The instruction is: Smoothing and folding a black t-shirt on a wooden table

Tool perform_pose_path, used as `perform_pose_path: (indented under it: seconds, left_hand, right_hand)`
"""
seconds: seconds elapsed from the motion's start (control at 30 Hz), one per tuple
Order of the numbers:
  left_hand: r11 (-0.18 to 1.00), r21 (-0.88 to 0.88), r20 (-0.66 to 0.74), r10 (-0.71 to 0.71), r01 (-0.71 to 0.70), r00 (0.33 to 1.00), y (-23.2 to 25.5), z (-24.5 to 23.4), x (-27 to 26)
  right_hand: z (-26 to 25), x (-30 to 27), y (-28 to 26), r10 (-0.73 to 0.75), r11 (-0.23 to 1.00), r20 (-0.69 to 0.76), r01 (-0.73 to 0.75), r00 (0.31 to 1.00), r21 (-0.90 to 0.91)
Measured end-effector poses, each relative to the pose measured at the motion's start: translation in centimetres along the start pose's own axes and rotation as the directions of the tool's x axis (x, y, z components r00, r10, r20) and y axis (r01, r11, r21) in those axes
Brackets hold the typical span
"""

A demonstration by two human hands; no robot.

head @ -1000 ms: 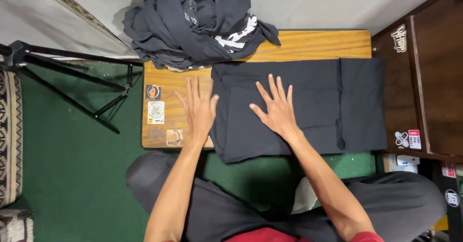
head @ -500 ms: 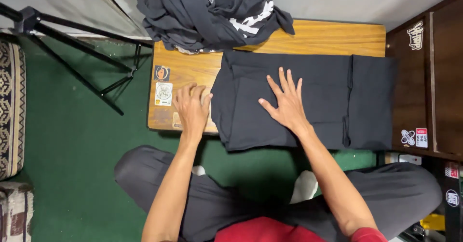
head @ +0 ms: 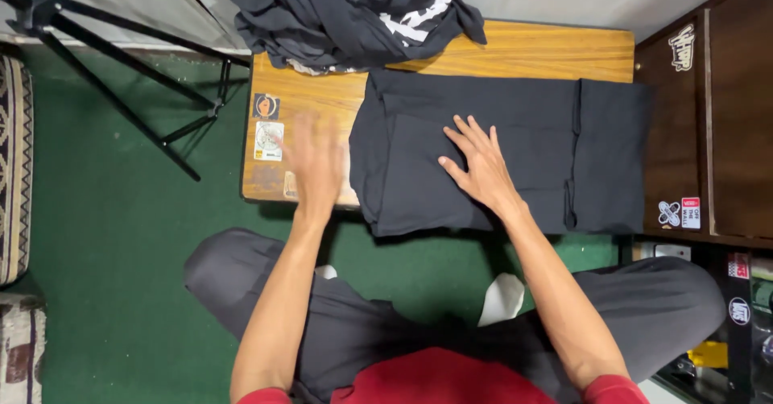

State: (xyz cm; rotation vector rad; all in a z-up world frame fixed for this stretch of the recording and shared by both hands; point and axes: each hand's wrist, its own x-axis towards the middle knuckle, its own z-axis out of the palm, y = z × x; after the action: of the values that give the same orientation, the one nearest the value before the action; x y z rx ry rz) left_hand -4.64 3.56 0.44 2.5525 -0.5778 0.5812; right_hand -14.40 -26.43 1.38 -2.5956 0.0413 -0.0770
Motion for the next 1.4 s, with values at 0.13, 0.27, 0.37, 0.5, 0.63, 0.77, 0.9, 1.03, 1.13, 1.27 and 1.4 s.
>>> perform_pose_path:
  seconds: [0.13, 0.27, 0.37, 0.5, 0.63, 0.77, 0.9, 1.03, 1.13, 1.27, 1.4]
  left_hand:
    - [0.959, -0.046, -0.115, -0.283, 0.28, 0.952, -1.9, -0.5, -0.4]
    - [0.981, -0.085, 0.107, -0.163, 0.173, 0.981, -0.4, -1.2, -2.1]
    - [0.977, -0.139, 0.267, -0.118, 0.16, 0.956, 0.3, 0.0, -3.1]
    - [0.947, -0.122, 0.293, -0.252, 0.298, 0.922, -0.4, 0.3, -2.3]
    - [0.924, -0.12, 0.268, -0.322, 0.363, 0.908, -1.4, 1.0, -1.9]
    - [0.9, -0.206, 0.255, -0.328, 0.383, 0.91, -2.1, 0.7, -1.5]
    - [0.912, -0.237, 0.262, -0.272, 0.335, 0.926, -0.6, -3.3, -0.9]
    - [0.961, -0.138, 0.306, -0.187, 0.238, 0.934, 1.0, -4.6, -3.8]
    - [0.971, -0.118, 0.298, -0.163, 0.206, 0.94, 0.1, -4.2, -5.9]
    - [0.966, -0.032, 0.283, -0.238, 0.258, 0.929, -0.6, -5.0, -7.2]
    - [0.696, -0.301, 0.244, -0.605, 0.652, 0.758, 1.2, -6.5, -8.9]
  right_hand:
    - [-0.2, -0.9, -0.2, -0.01, 1.0, -0.005, 0.01, 1.0, 0.027]
    - [-0.1, -2.7, -0.7, 0.0, 0.999, -0.08, -0.004, 0.997, -0.055]
    - [0.2, -3.3, -0.7, 0.07, 0.993, -0.068, -0.076, 0.995, -0.092]
    - [0.7, -2.9, -1.4, 0.1, 0.991, -0.032, -0.102, 0.994, -0.084]
    - [1.4, -2.7, -1.9, 0.114, 0.991, -0.039, -0.116, 0.993, -0.063]
    - [2.1, -2.6, -1.5, 0.136, 0.987, -0.065, -0.141, 0.989, -0.076]
    - [2.0, -2.2, -1.3, 0.138, 0.986, -0.08, -0.145, 0.987, -0.082]
    - [2.2, -2.1, -1.3, 0.136, 0.986, -0.087, -0.143, 0.987, -0.081]
    - [2.2, -2.1, -1.2, 0.122, 0.987, -0.086, -0.13, 0.989, -0.093]
    - [2.3, -2.1, -0.9, 0.104, 0.992, -0.126, -0.113, 0.987, -0.063]
    - [2.1, -3.0, -0.7, 0.007, 0.999, -0.245, 0.003, 0.97, 0.039]
